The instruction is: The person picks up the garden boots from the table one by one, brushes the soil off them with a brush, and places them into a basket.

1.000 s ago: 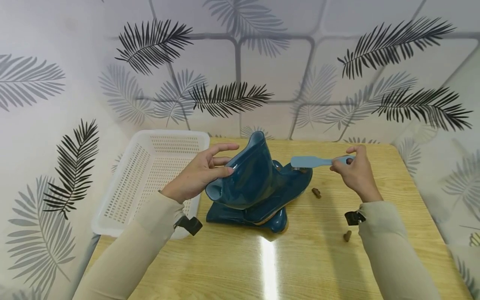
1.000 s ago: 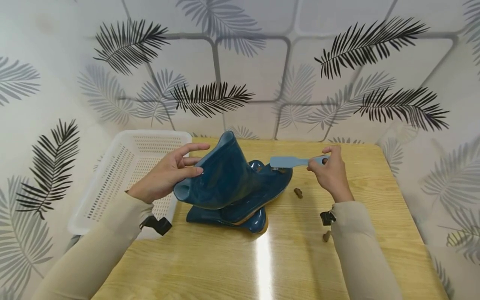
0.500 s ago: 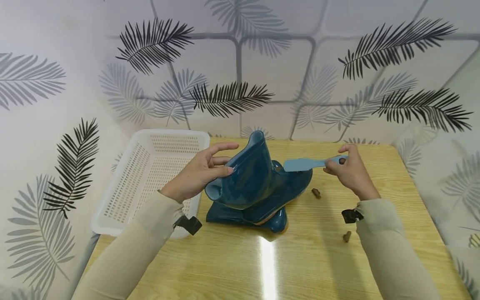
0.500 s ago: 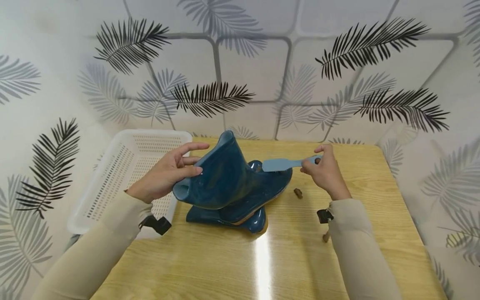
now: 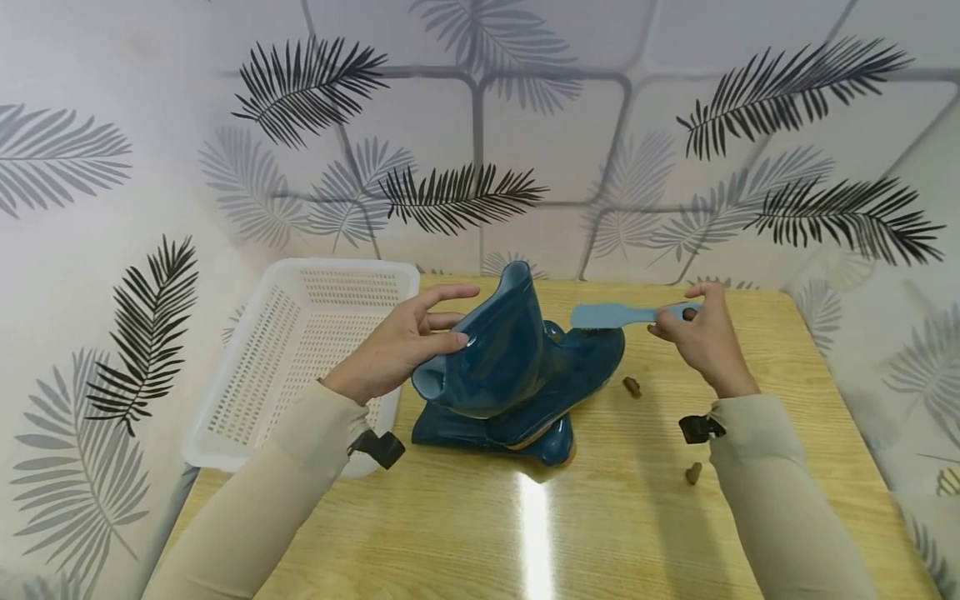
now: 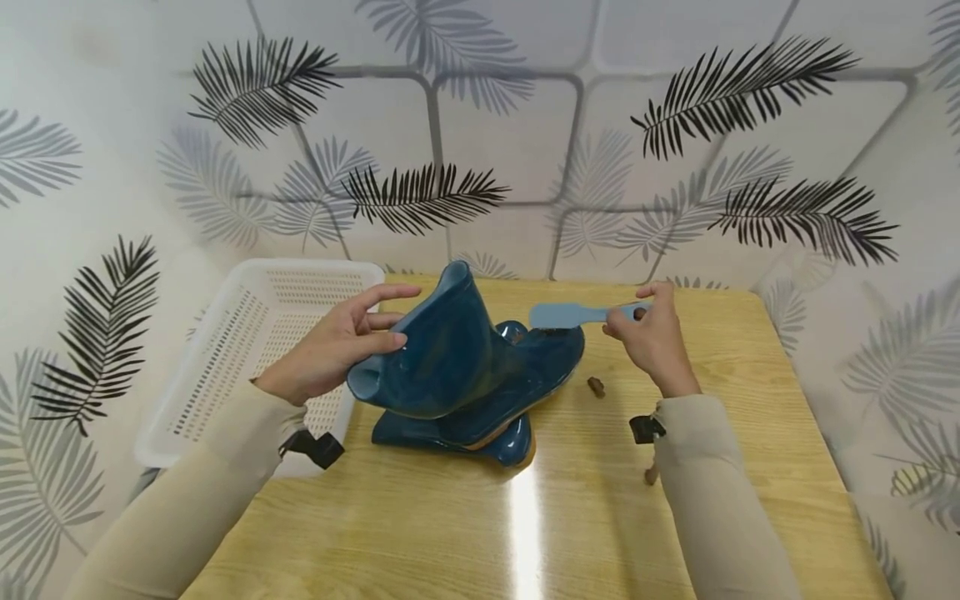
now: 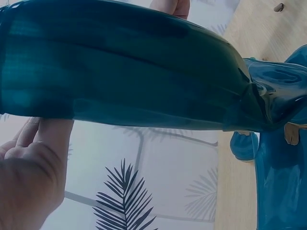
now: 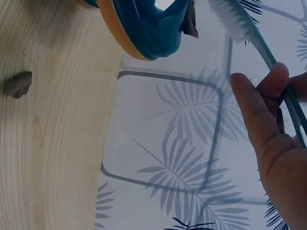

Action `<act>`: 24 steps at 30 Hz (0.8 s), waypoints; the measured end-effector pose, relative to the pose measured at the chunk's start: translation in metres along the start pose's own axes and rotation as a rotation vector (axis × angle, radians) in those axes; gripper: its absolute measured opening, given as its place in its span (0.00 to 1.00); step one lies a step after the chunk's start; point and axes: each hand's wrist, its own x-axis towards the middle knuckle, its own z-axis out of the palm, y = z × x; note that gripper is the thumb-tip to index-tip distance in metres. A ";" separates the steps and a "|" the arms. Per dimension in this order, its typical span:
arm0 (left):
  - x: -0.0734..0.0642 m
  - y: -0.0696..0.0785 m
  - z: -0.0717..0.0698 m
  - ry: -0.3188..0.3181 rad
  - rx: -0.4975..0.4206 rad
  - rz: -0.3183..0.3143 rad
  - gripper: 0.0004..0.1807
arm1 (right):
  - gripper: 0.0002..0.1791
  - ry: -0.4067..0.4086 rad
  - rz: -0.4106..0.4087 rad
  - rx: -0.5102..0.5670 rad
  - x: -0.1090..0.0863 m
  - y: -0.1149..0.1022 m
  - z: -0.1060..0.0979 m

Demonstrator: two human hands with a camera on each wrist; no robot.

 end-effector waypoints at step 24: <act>-0.001 0.000 -0.002 0.105 -0.020 0.032 0.31 | 0.19 0.004 0.014 0.098 -0.005 0.019 0.001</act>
